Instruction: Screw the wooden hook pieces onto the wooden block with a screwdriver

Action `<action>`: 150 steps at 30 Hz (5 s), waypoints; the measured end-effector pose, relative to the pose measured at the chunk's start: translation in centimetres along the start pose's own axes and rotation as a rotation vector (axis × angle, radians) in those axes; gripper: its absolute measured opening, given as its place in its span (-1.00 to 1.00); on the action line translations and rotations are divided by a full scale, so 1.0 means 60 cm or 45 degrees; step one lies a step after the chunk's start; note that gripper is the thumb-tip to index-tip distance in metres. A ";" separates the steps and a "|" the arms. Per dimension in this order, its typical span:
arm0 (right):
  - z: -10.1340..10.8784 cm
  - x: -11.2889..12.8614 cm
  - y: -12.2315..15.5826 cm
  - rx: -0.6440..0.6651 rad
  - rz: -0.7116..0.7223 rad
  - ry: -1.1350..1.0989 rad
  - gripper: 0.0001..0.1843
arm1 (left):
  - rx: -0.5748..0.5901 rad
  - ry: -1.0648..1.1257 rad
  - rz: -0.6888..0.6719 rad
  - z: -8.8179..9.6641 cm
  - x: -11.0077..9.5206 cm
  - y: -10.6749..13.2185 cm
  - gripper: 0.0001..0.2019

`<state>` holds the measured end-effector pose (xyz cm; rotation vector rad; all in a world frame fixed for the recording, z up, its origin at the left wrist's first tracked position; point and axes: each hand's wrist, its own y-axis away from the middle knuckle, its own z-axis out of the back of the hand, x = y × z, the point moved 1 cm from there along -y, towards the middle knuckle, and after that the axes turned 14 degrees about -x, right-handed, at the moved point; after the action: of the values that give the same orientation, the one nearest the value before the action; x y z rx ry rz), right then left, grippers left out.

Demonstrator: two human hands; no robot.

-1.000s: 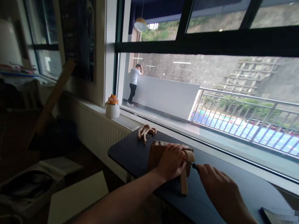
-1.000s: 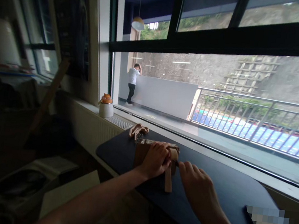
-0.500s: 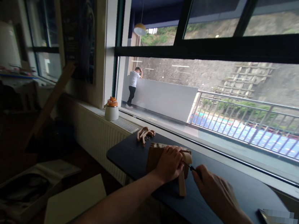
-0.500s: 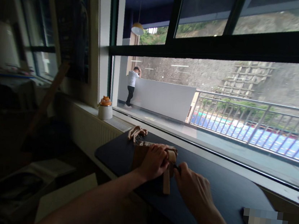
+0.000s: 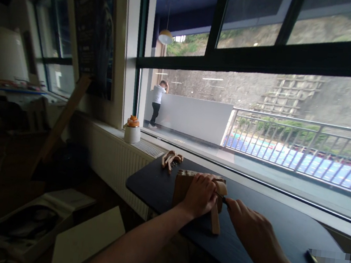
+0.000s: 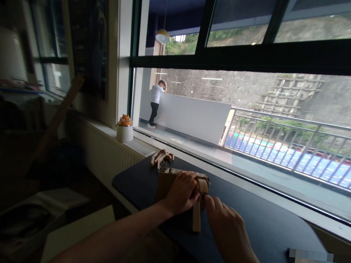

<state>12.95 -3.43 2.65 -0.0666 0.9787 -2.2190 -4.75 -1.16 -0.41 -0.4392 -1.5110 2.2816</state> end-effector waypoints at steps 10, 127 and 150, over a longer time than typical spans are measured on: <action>-0.016 -0.028 -0.006 -0.004 -0.331 -0.125 -0.76 | -0.023 0.018 0.009 -0.001 -0.002 -0.001 -0.78; 0.015 0.009 0.004 -0.414 0.169 -0.008 -0.87 | -0.045 0.059 0.007 -0.004 -0.001 -0.001 -0.77; 0.010 0.004 0.018 -0.291 0.137 -0.033 -0.76 | -0.045 0.067 0.015 -0.001 -0.005 -0.001 -0.78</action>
<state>13.58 -4.47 2.32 -0.1420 1.1900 -1.9967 -4.47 -1.22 -0.37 -0.5152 -1.5295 2.2375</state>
